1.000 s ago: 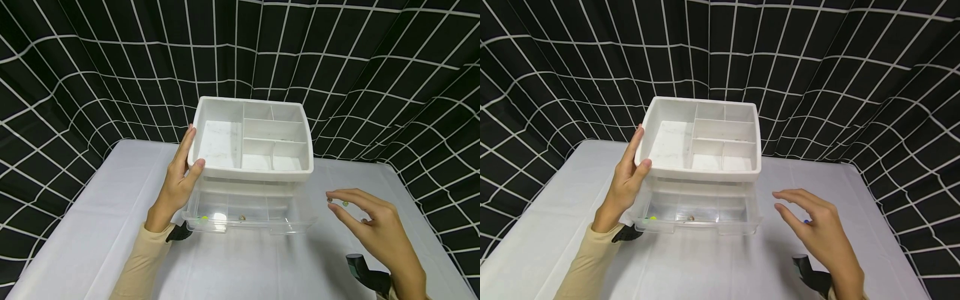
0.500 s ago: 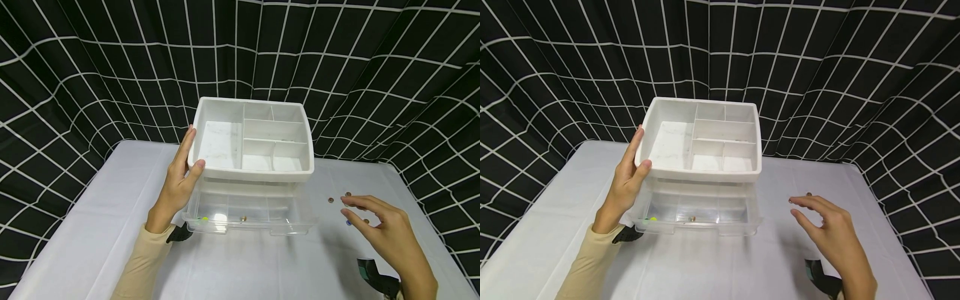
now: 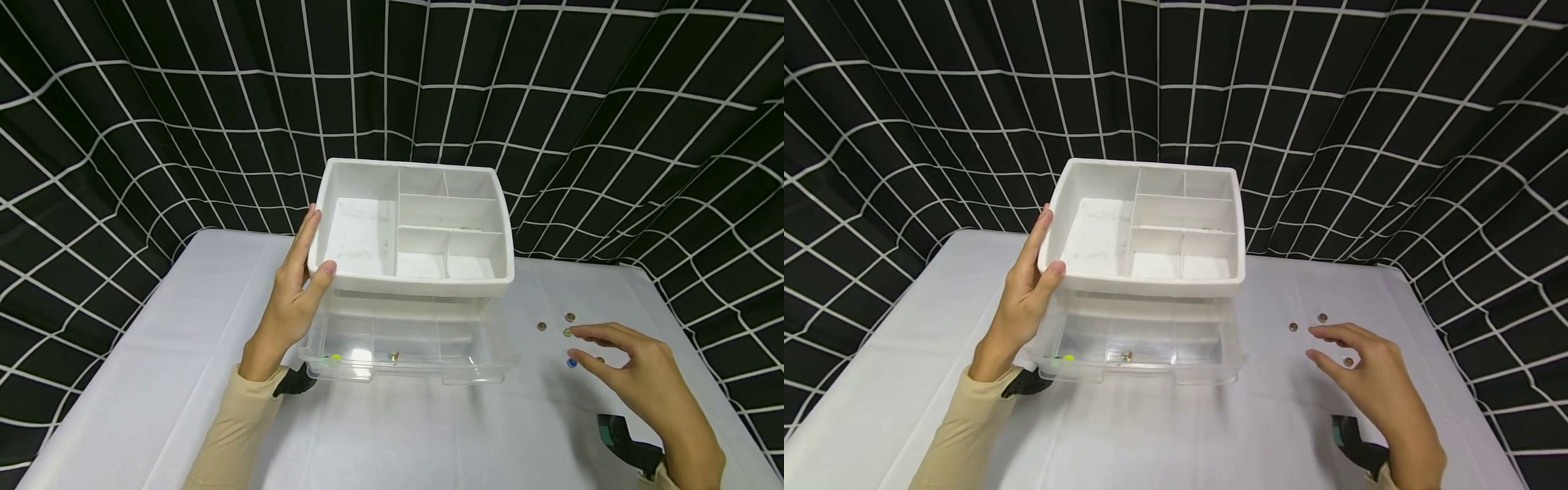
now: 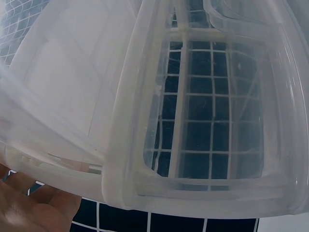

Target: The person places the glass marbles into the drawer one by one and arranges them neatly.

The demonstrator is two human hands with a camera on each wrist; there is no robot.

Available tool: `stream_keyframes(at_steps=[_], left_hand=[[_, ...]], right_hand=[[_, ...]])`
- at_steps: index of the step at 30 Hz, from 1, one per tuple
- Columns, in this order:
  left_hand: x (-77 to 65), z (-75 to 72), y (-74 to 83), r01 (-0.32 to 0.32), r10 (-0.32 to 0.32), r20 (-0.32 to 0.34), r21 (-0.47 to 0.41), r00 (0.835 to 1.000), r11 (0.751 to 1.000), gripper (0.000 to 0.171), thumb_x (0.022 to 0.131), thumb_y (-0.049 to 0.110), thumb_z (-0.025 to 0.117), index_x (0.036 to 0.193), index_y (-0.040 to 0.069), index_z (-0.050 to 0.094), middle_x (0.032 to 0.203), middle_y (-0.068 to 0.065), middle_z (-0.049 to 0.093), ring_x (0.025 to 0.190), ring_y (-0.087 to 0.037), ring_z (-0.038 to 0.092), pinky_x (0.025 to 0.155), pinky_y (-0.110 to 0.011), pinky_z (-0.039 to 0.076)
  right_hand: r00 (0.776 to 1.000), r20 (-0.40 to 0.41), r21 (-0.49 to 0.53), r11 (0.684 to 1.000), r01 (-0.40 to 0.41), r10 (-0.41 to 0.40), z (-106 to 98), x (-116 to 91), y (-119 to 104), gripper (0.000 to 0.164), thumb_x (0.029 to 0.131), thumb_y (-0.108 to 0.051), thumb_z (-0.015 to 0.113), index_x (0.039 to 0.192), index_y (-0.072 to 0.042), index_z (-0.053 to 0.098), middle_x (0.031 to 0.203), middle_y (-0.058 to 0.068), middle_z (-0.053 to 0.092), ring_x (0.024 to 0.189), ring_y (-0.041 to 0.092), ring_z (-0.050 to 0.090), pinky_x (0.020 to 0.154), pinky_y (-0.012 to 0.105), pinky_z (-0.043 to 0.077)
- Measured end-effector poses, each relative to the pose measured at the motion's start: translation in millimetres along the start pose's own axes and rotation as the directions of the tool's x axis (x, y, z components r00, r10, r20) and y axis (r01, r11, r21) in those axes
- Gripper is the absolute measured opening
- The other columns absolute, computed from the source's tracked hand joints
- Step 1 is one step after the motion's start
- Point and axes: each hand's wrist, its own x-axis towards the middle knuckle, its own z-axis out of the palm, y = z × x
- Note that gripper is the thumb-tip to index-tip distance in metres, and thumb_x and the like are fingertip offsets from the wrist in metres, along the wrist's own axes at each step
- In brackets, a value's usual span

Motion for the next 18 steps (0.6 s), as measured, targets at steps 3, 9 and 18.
stream_keyframes(at_steps=[3,9,18], left_hand=[[-0.1,0.3,-0.3,0.002,-0.002,0.001,-0.003,1.0,1.0,0.067,0.097,-0.004,0.047,0.158,0.007,0.021,0.167,-0.003,0.014,0.154,-0.021,0.018,0.117,-0.018,0.031],[-0.3,0.4,-0.4,0.004,-0.004,-0.002,-0.006,1.0,1.0,0.067,0.097,-0.003,0.047,0.158,0.007,0.021,0.167,-0.002,0.014,0.154,-0.02,0.019,0.117,-0.019,0.032],[-0.2,0.2,-0.5,0.004,-0.004,-0.002,-0.005,1.0,1.0,0.067,0.097,-0.003,0.047,0.158,0.007,0.022,0.167,-0.004,0.014,0.154,-0.019,0.017,0.118,-0.019,0.029]], right_hand=[[0.998,0.036,0.011,0.999,-0.044,0.043,0,-1,5,0.034,0.069,-0.008,0.088,0.1,-0.011,0.077,0.097,0.012,0.075,0.089,-0.028,0.042,0.06,0.005,0.042],[0.99,0.082,0.03,0.993,-0.114,0.112,1,-3,19,0.034,0.07,-0.012,0.089,0.101,-0.012,0.077,0.097,0.013,0.075,0.086,-0.027,0.046,0.068,0.0,0.038],[0.977,0.142,0.029,0.986,-0.164,0.159,10,-7,39,0.035,0.07,-0.009,0.088,0.103,-0.008,0.076,0.092,0.015,0.076,0.079,-0.025,0.049,0.065,0.001,0.041]])
